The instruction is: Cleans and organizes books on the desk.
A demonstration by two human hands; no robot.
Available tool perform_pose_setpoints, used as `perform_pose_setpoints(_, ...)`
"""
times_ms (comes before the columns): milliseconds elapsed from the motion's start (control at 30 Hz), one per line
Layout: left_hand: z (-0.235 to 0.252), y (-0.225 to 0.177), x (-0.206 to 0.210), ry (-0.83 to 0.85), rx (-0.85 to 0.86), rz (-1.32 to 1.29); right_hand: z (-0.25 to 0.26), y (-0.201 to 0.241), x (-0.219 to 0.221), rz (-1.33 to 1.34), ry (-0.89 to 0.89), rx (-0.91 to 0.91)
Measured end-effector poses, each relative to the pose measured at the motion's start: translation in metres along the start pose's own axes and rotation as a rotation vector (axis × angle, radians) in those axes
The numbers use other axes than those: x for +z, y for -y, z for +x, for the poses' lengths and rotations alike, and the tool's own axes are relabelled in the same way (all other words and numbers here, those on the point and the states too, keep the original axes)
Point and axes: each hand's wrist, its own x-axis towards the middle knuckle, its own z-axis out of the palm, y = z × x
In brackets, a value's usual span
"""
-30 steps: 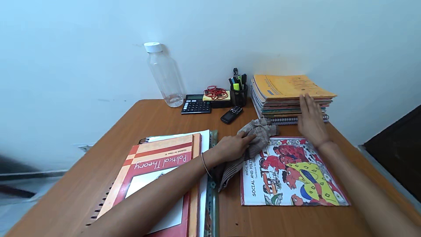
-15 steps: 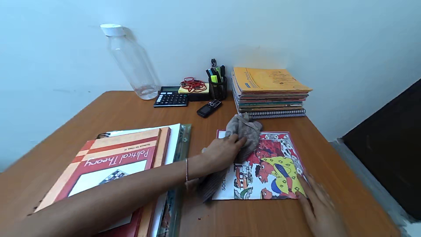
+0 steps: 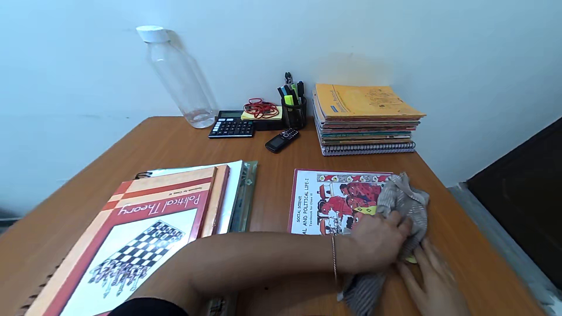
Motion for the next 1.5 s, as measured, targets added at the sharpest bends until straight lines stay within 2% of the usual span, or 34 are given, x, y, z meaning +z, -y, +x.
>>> perform_pose_setpoints(133, -0.012, 0.04, -0.012, -0.05, -0.104, 0.046, 0.001, 0.0, 0.003, -0.035, 0.018, -0.015)
perform_pose_setpoints(233, -0.036, 0.079, -0.025, -0.149, -0.233, 0.135, 0.001, -0.001, 0.003, -0.023, 0.023, -0.021)
perform_pose_setpoints(333, -0.071, 0.112, -0.044, -0.144, -0.412, 0.223, 0.002, -0.002, 0.003, -0.008, 0.036, -0.01)
perform_pose_setpoints(467, -0.103, 0.137, -0.044, -0.139, -0.449, 0.293, 0.002, -0.002, 0.003, -0.01, 0.03, -0.021)
perform_pose_setpoints(633, -0.096, 0.137, -0.03, -0.226, -0.212, 0.351, 0.001, -0.001, 0.004, -0.018, 0.035, -0.002)
perform_pose_setpoints(867, -0.057, 0.095, -0.031, -0.035, -0.126, 0.257, 0.001, 0.002, 0.005, -0.052, 0.002, 0.001)
perform_pose_setpoints(1000, -0.035, 0.069, -0.018, -0.042, 0.05, 0.246, 0.001, 0.0, 0.007, -0.052, -0.03, -0.002)
perform_pose_setpoints(1133, -0.027, 0.043, -0.013, 0.047, 0.226, 0.246, -0.004, 0.004, -0.002, -0.03, -0.124, 0.168)
perform_pose_setpoints(1233, -0.035, 0.045, -0.007, -0.004, 0.341, 0.254, -0.01, 0.017, -0.01, -0.053, -0.199, 0.322)
perform_pose_setpoints(1367, -0.043, 0.055, -0.002, -0.075, 0.367, 0.184, -0.005, 0.032, -0.021, -0.003, -0.083, 0.429)
perform_pose_setpoints(1500, -0.041, 0.059, -0.002, -0.07, 0.355, 0.126, 0.014, 0.004, -0.032, 0.274, 0.001, 0.501)
